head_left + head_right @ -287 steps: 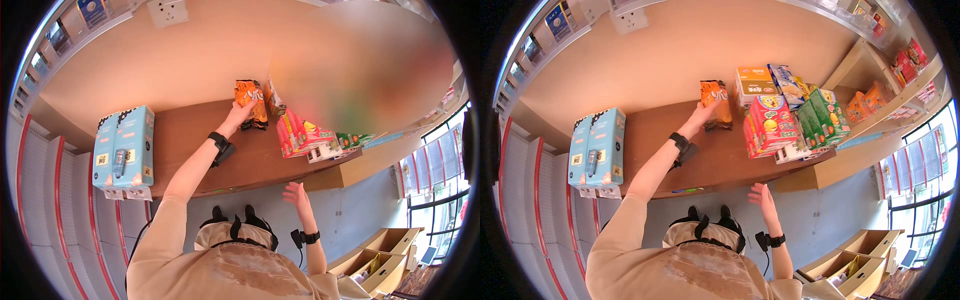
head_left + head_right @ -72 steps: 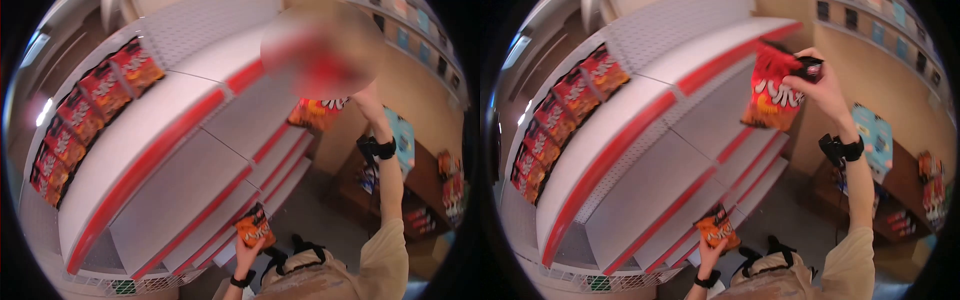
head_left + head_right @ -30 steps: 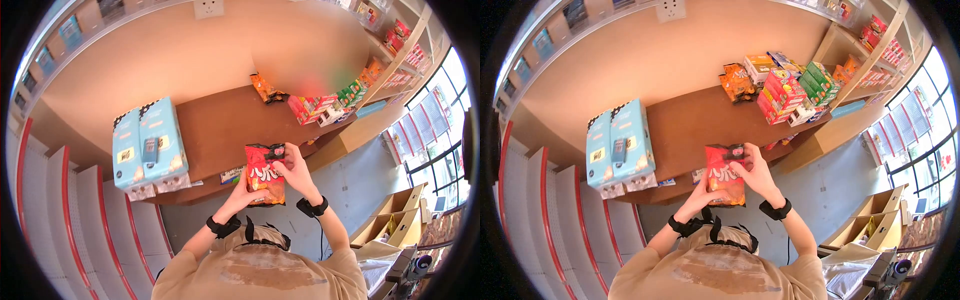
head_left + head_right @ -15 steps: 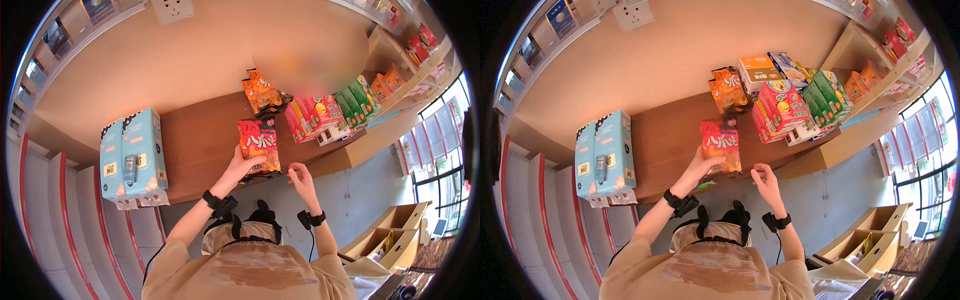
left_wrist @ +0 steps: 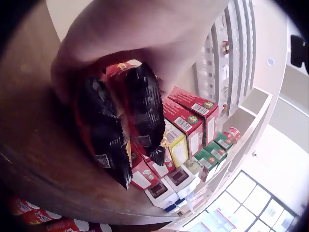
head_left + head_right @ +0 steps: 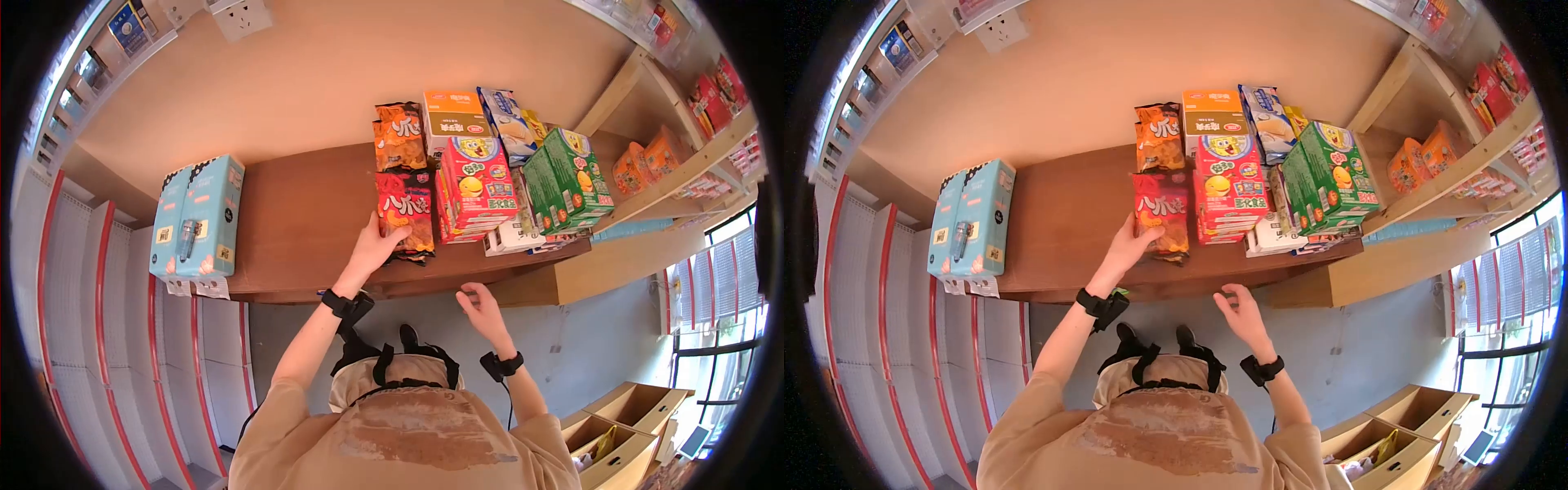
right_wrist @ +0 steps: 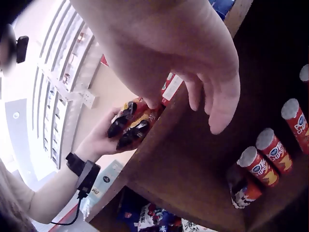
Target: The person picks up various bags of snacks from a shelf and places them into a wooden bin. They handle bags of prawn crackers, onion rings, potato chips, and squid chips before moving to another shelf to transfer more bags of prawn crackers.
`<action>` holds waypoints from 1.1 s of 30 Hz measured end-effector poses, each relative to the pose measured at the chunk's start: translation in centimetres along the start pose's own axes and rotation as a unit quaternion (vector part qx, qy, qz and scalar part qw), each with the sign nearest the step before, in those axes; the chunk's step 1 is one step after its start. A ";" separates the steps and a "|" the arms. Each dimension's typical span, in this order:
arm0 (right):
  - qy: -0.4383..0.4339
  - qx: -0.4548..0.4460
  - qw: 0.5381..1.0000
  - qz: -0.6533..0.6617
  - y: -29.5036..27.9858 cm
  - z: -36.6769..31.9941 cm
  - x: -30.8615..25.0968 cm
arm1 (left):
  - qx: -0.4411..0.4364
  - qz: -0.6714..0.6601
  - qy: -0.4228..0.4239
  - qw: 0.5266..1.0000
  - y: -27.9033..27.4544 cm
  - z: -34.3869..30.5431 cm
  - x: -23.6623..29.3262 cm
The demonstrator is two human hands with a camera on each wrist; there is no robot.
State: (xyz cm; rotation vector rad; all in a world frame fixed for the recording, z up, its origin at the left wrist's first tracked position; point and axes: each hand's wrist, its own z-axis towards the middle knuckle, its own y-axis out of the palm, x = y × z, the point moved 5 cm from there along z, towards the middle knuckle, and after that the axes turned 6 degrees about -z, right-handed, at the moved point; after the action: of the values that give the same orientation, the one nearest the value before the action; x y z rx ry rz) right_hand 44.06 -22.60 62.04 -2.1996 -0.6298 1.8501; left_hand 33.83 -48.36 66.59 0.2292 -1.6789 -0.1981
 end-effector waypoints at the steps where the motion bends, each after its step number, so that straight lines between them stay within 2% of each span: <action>1: -0.002 -0.002 1.000 -0.002 -0.3 0.0 0.3 | 0.014 0.154 0.039 0.987 -0.7 0.5 0.0; 2: -0.004 -0.015 1.000 -0.018 -0.4 -0.3 0.4 | 0.029 0.306 0.071 0.949 -1.1 0.6 -0.2; 6: -0.048 -0.024 0.996 -0.070 -1.2 -0.5 0.8 | 0.064 0.334 0.077 0.937 -0.5 0.6 0.2; 9: -0.018 -0.038 0.997 -0.057 -1.9 -0.6 1.4 | 0.049 0.318 0.063 0.945 0.6 0.4 0.5; 11: -0.028 -0.037 0.997 -0.066 -2.0 -0.5 1.7 | 0.049 0.310 0.067 0.947 0.9 0.7 -0.2; 14: -0.037 -0.039 0.996 -0.074 -1.9 -0.5 1.7 | 0.089 0.256 0.089 0.958 1.1 0.5 -1.0; 16: -0.040 -0.044 0.995 -0.075 -2.0 -0.3 1.3 | 0.053 0.115 0.116 0.985 3.4 -1.1 2.6; 20: -0.040 -0.057 0.995 -0.067 -1.4 -0.3 1.1 | 0.033 0.130 0.109 0.985 2.3 0.6 0.4; 22: -0.042 -0.070 0.995 -0.062 -1.2 -0.2 0.9 | -0.009 0.006 0.159 0.987 3.4 -0.1 1.8; 23: -0.041 -0.073 0.994 -0.066 -1.3 -0.5 0.7 | -0.023 -0.075 0.118 0.990 3.9 -0.8 2.1; 24: -0.045 -0.073 0.994 -0.072 -1.3 -0.2 0.6 | -0.019 -0.076 0.127 0.989 3.8 -1.1 2.8; 26: -0.040 -0.090 0.993 -0.068 -1.1 0.0 0.9 | -0.008 0.043 0.150 0.988 3.5 -1.8 3.8; 27: -0.034 -0.092 0.993 -0.062 -1.1 0.1 1.1 | 0.054 0.063 0.130 0.988 3.0 -2.1 3.7; 28: -0.027 -0.095 0.993 -0.057 -1.1 0.2 1.3 | 0.061 0.061 0.136 0.987 2.7 -2.5 4.0; 30: -0.028 -0.109 0.992 -0.064 -1.2 0.2 1.4 | 0.095 0.086 0.030 0.991 2.0 -3.6 4.1; 31: -0.030 -0.110 0.991 -0.066 -1.2 0.4 1.4 | 0.102 0.085 0.036 0.991 1.4 -3.6 3.5; 33: -0.040 -0.116 0.990 -0.068 -1.0 0.5 1.4 | 0.134 0.101 0.156 0.973 -0.4 -4.0 2.7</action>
State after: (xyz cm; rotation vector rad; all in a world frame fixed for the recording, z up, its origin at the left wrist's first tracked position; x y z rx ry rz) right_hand 43.57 -21.14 61.09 -2.1624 -1.0314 1.8841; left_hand 37.53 -49.41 69.60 0.2748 -1.4000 0.2107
